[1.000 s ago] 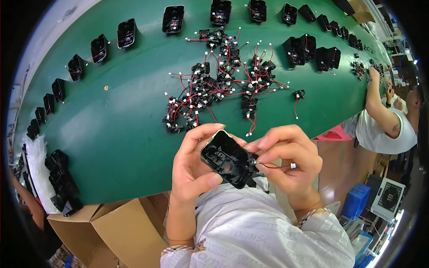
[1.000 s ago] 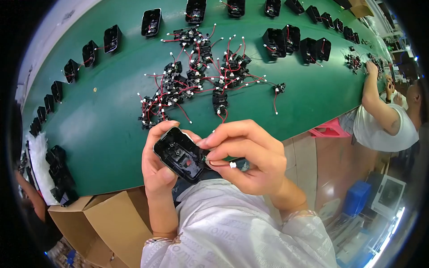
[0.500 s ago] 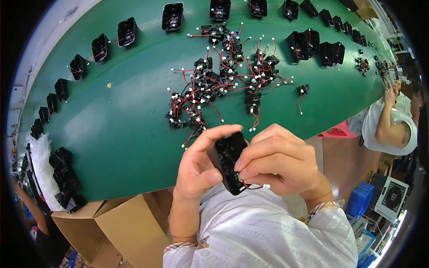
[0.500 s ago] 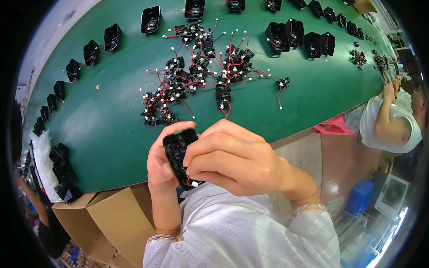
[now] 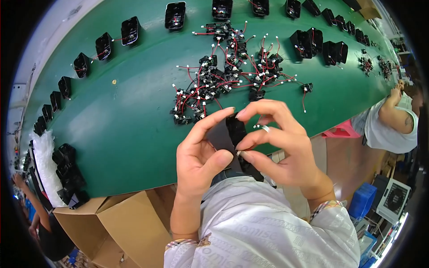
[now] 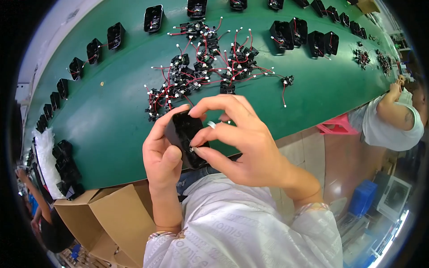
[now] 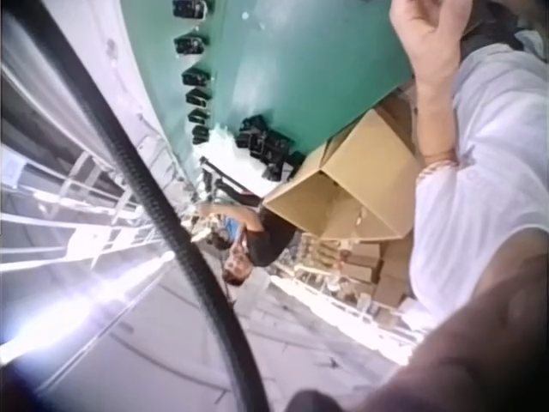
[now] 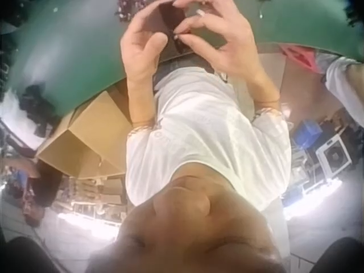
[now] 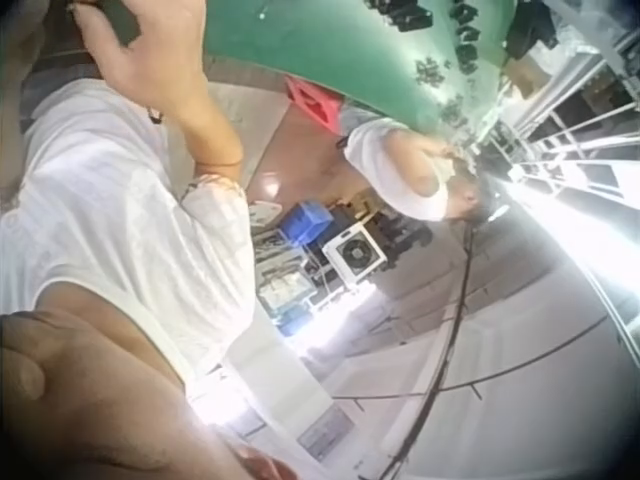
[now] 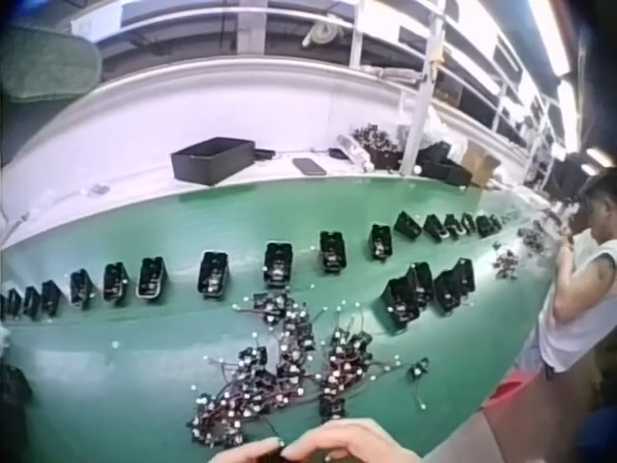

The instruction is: The person inserts wired electronic components into black plastic housings by hand on a production line.

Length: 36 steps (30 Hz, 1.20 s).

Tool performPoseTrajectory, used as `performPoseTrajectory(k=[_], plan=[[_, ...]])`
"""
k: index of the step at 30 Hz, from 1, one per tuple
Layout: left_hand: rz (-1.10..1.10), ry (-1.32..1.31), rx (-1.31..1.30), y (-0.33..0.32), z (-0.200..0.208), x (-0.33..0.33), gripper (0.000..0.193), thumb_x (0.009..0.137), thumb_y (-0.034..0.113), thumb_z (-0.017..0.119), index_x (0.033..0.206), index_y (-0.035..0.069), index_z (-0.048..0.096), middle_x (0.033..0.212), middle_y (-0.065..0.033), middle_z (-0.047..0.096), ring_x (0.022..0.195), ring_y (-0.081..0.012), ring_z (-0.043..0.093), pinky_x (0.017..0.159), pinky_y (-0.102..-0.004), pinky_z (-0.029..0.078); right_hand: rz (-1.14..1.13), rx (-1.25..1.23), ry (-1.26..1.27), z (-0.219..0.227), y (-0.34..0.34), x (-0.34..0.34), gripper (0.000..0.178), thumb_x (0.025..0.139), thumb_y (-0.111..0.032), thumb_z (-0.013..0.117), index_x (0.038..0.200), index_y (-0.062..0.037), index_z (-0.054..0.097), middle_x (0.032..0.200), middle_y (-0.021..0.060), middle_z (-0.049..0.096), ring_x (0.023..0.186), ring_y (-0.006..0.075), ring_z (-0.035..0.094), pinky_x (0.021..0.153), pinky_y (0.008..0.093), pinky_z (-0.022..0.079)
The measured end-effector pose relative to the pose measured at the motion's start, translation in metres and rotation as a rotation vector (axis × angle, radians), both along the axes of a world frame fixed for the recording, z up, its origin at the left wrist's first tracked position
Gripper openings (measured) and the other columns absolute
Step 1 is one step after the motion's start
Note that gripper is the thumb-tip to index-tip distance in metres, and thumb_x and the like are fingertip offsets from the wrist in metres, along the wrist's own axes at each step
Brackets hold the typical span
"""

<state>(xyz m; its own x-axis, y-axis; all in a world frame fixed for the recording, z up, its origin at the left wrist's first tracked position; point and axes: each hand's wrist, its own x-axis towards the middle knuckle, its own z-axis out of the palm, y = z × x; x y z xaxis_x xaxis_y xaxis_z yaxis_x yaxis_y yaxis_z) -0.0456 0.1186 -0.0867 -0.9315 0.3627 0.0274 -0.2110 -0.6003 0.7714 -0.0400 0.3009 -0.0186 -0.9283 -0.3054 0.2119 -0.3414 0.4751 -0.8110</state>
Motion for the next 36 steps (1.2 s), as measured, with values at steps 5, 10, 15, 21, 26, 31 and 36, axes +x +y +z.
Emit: performPoseTrajectory(k=[5,10,15,21,26,31,36], plan=[[-0.033,-0.121,-0.009,0.007,0.012,-0.002,0.055,0.088,0.007,0.07,0.135,-0.006,0.045,0.124,-0.014,0.056,0.11,-0.0171,0.058,0.095,-0.0318,0.049,-0.018,-0.373,-0.255,-0.024,0.011,0.004,0.015,0.074,-0.003,0.076,0.089,-0.0044,0.071,0.118,0.0118,0.055,0.111,0.0226,0.055,0.096,0.0369,0.045],[-0.113,-0.209,-0.008,0.003,0.013,-0.004,0.048,0.088,0.009,0.07,0.127,-0.005,0.048,0.119,-0.0145,0.058,0.101,-0.0162,0.063,0.081,-0.0285,0.055,-0.014,-0.4,-0.229,-0.023,0.008,0.007,0.015,0.073,-0.001,0.075,0.088,-0.0023,0.071,0.124,0.0147,0.053,0.11,0.0239,0.055,0.096,0.0387,0.045],[-0.169,-0.292,-0.077,0.002,0.022,-0.008,0.047,0.087,0.022,0.073,0.121,-0.003,0.051,0.111,-0.0126,0.063,0.092,-0.0154,0.066,0.072,-0.0256,0.056,-0.06,-0.34,-0.264,-0.01,0.016,0.004,0.016,0.07,-0.002,0.076,0.085,-0.0024,0.072,0.128,0.0199,0.052,0.104,0.02,0.059,0.09,0.0331,0.046],[-0.197,-0.244,-0.058,0.002,0.024,-0.008,0.043,0.091,0.019,0.07,0.12,-0.006,0.05,0.106,-0.0106,0.063,0.085,-0.0118,0.066,0.069,-0.0249,0.057,0.023,-0.279,-0.314,-0.003,0.015,-0.004,0.014,0.071,-0.002,0.075,0.085,-0.002,0.072,0.13,0.0192,0.052,0.112,0.0242,0.056,0.091,0.0347,0.046],[-0.088,-0.248,0.021,0.005,0.023,-0.005,0.042,0.09,0.019,0.071,0.117,-0.005,0.05,0.105,-0.0111,0.063,0.087,-0.0152,0.067,0.064,-0.0257,0.057,-0.03,-0.405,-0.286,-0.014,-0.001,0.003,0.017,0.072,-0.004,0.076,0.089,-0.0011,0.073,0.132,0.0194,0.05,0.119,0.0316,0.051,0.095,0.0404,0.047],[-0.157,-0.28,0.044,0.007,0.024,-0.005,0.043,0.089,0.02,0.072,0.116,-0.004,0.049,0.104,-0.0114,0.062,0.085,-0.0144,0.068,0.059,-0.0251,0.057,-0.084,-0.531,-0.257,-0.023,0.007,0.012,0.017,0.073,-0.007,0.078,0.089,-0.0019,0.074,0.13,0.0182,0.052,0.121,0.0309,0.051,0.095,0.0396,0.046],[-0.172,-0.283,0.019,0.004,0.022,-0.006,0.042,0.089,0.02,0.072,0.115,-0.005,0.051,0.104,-0.0105,0.062,0.081,-0.0127,0.067,0.059,-0.0248,0.057,-0.13,-0.206,-0.135,-0.002,0.005,0.009,0.016,0.065,-0.005,0.078,0.081,-0.005,0.074,0.124,0.0159,0.057,0.118,0.0286,0.054,0.092,0.0367,0.046]])
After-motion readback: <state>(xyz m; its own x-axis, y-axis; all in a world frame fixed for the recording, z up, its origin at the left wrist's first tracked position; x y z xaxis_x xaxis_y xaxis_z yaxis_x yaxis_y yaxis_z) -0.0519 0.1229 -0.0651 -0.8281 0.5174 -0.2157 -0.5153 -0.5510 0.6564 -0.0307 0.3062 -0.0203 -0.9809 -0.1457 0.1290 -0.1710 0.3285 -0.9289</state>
